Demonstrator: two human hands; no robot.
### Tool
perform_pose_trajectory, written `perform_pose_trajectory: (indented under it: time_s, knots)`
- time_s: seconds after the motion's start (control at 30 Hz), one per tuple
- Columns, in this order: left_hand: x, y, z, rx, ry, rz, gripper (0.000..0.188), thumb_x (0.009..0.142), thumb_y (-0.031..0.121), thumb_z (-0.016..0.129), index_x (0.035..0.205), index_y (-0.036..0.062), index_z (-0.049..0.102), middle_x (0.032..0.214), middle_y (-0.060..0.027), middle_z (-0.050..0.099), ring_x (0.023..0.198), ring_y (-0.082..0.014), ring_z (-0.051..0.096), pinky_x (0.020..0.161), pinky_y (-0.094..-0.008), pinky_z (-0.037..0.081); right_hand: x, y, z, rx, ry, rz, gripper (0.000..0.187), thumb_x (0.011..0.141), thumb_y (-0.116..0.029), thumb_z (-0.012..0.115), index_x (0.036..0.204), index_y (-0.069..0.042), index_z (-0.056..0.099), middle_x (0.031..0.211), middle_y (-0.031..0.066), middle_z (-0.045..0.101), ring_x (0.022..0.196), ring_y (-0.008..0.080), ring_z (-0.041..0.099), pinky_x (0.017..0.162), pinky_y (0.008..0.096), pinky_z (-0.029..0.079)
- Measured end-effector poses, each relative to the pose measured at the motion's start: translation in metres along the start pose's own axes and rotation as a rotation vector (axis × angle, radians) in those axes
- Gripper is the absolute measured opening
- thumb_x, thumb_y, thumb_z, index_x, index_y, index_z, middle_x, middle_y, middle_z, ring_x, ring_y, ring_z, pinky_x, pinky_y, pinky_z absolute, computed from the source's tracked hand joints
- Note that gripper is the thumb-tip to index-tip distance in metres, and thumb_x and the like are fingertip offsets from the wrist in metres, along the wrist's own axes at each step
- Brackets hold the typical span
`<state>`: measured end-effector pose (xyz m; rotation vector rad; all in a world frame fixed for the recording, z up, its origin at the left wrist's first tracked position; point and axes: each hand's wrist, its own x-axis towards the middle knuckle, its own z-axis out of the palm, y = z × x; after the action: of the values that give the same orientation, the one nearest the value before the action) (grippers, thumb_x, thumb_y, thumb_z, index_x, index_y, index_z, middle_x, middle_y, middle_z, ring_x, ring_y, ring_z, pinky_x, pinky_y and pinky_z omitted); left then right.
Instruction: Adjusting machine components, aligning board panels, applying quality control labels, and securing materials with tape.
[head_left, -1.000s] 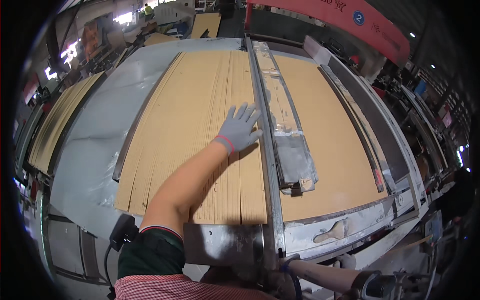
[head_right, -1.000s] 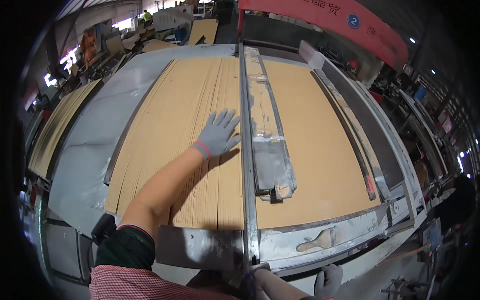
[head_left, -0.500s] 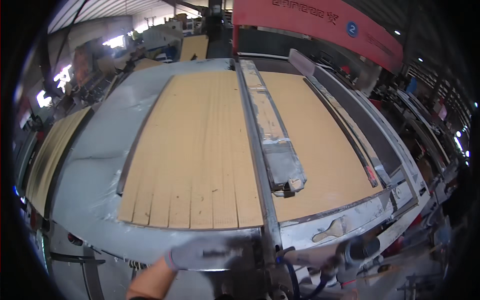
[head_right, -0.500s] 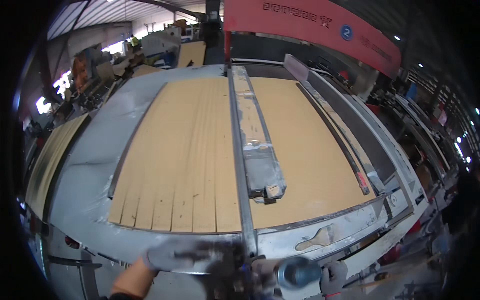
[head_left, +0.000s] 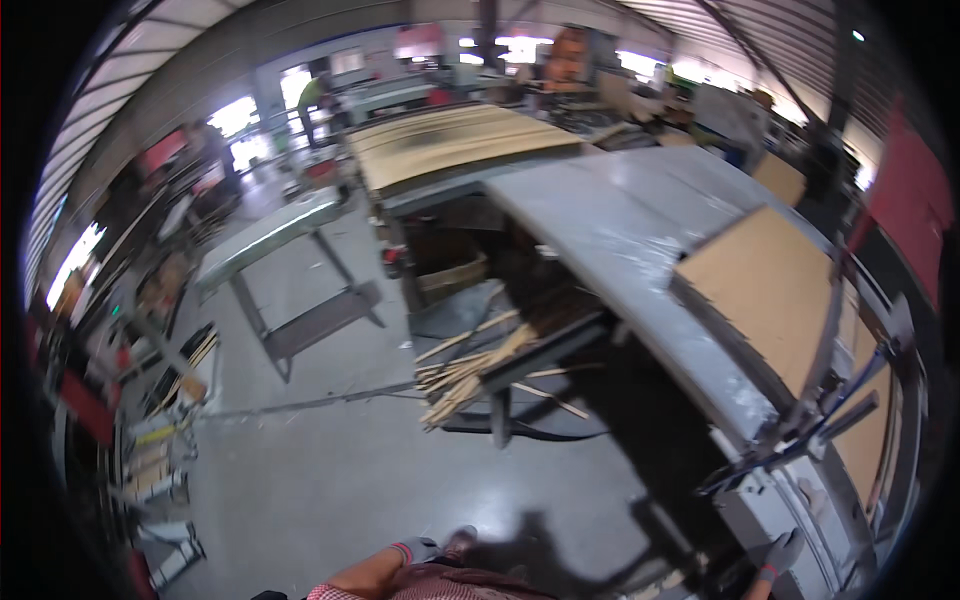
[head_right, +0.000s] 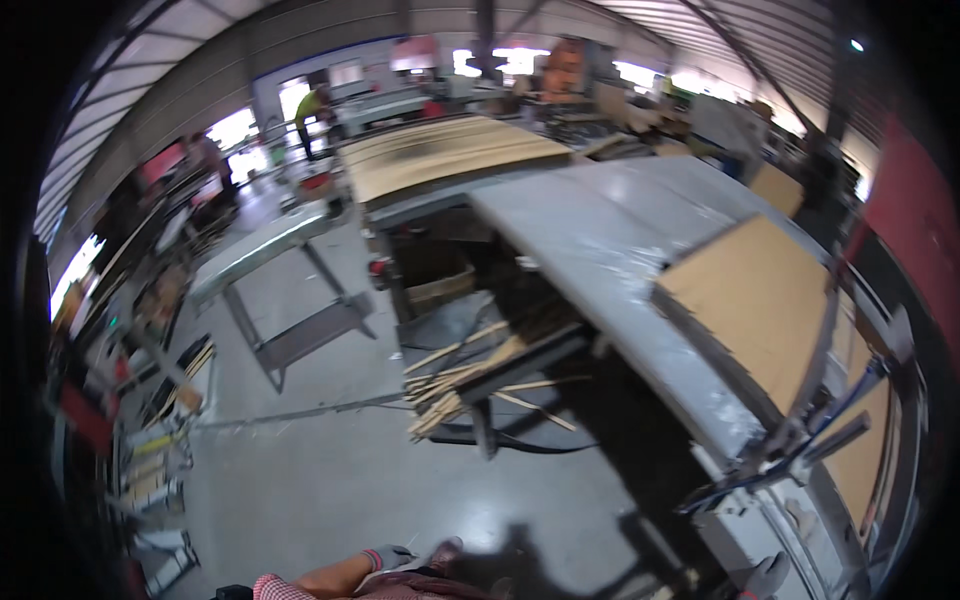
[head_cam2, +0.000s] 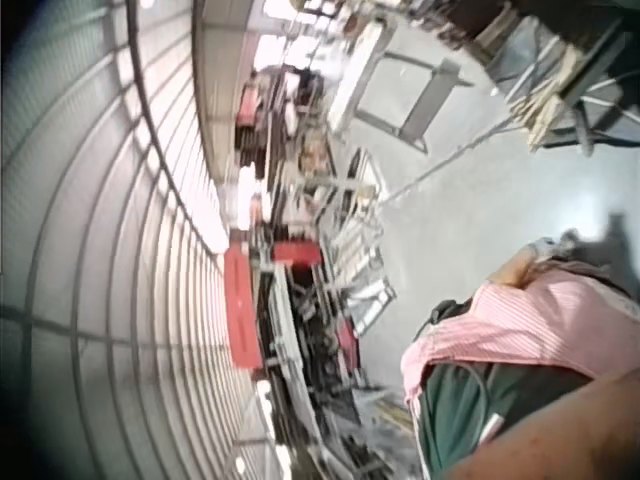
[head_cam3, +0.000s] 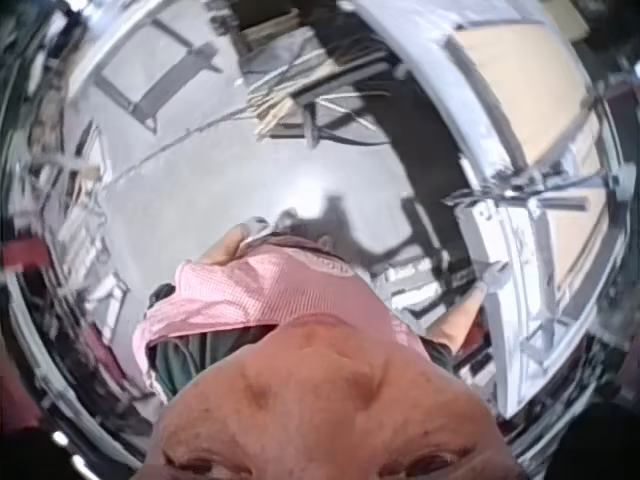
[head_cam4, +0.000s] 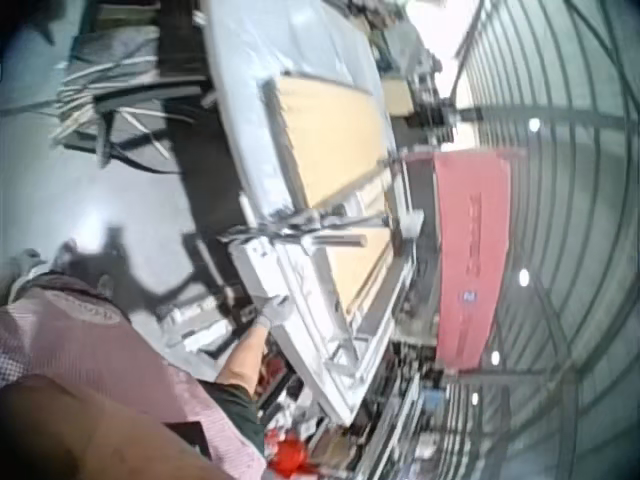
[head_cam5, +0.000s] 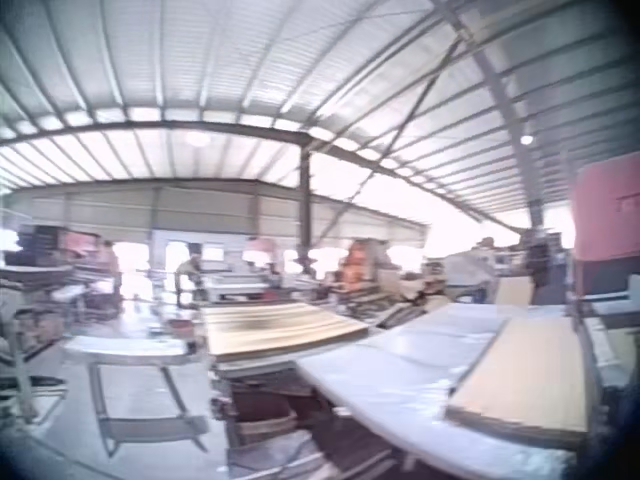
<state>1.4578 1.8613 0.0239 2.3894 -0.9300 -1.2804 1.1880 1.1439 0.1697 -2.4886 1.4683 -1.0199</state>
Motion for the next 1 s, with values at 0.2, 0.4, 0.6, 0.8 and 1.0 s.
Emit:
perform_pose_trajectory:
  time_s: [0.2, 0.4, 0.6, 0.8, 1.0]
  knots:
    - [-0.131, -0.113, 0.142, -0.874, 0.47, -0.681, 0.045, 0.082, 0.036, 0.048, 0.109, 0.0017, 0.059, 0.115, -0.016, 0.058, 0.108, -0.0287, 0.053, 0.093, -0.0349, 0.04, -0.109, -0.159, 0.134, -0.617, -0.881, -0.501, 0.026, 0.079, -0.022, 0.05, 0.088, -0.002, 0.063, 0.086, 0.0126, 0.064, 0.084, 0.0285, 0.059, 0.084, 0.0372, 0.043]
    - [-0.177, -0.241, 0.32, -1.395, 0.434, -0.761, 0.038, 0.087, 0.033, 0.048, 0.106, 0.0011, 0.058, 0.095, -0.0082, 0.064, 0.084, -0.0172, 0.059, 0.077, -0.0315, 0.047, -0.364, -0.43, 0.123, 0.106, -2.021, -0.674, 0.048, 0.085, -0.039, 0.051, 0.118, -0.003, 0.054, 0.118, 0.0111, 0.056, 0.106, 0.021, 0.052, 0.094, 0.0303, 0.039]
    - [-0.254, -0.28, 0.183, -1.174, 0.549, -0.598, 0.041, 0.085, 0.034, 0.05, 0.107, 0.0002, 0.058, 0.092, -0.0072, 0.065, 0.077, -0.0155, 0.058, 0.071, -0.0291, 0.047, -0.438, -0.543, 0.17, 0.422, -1.926, -0.739, 0.035, 0.082, -0.03, 0.057, 0.105, -0.004, 0.06, 0.097, 0.0069, 0.063, 0.087, 0.0183, 0.057, 0.08, 0.0288, 0.044]
    - [-0.259, -0.377, 0.069, -1.503, 0.75, -0.711, 0.035, 0.083, 0.028, 0.054, 0.105, 0.0013, 0.059, 0.096, -0.0081, 0.063, 0.082, -0.0173, 0.057, 0.073, -0.0308, 0.046, -0.437, -0.627, 0.207, 0.24, -1.828, -0.584, 0.038, 0.08, -0.033, 0.057, 0.104, -0.003, 0.06, 0.102, 0.0148, 0.062, 0.095, 0.0259, 0.058, 0.086, 0.0309, 0.044]
    - [-0.206, -0.467, -0.082, -1.237, 0.742, -0.64, 0.032, 0.083, 0.027, 0.048, 0.1, 0.0039, 0.062, 0.094, -0.0132, 0.063, 0.085, -0.0243, 0.057, 0.077, -0.0323, 0.045, -0.416, -0.754, 0.333, -0.073, -1.696, -0.802, 0.043, 0.079, -0.034, 0.059, 0.104, 0.001, 0.06, 0.104, 0.0147, 0.062, 0.096, 0.024, 0.058, 0.084, 0.0321, 0.044]
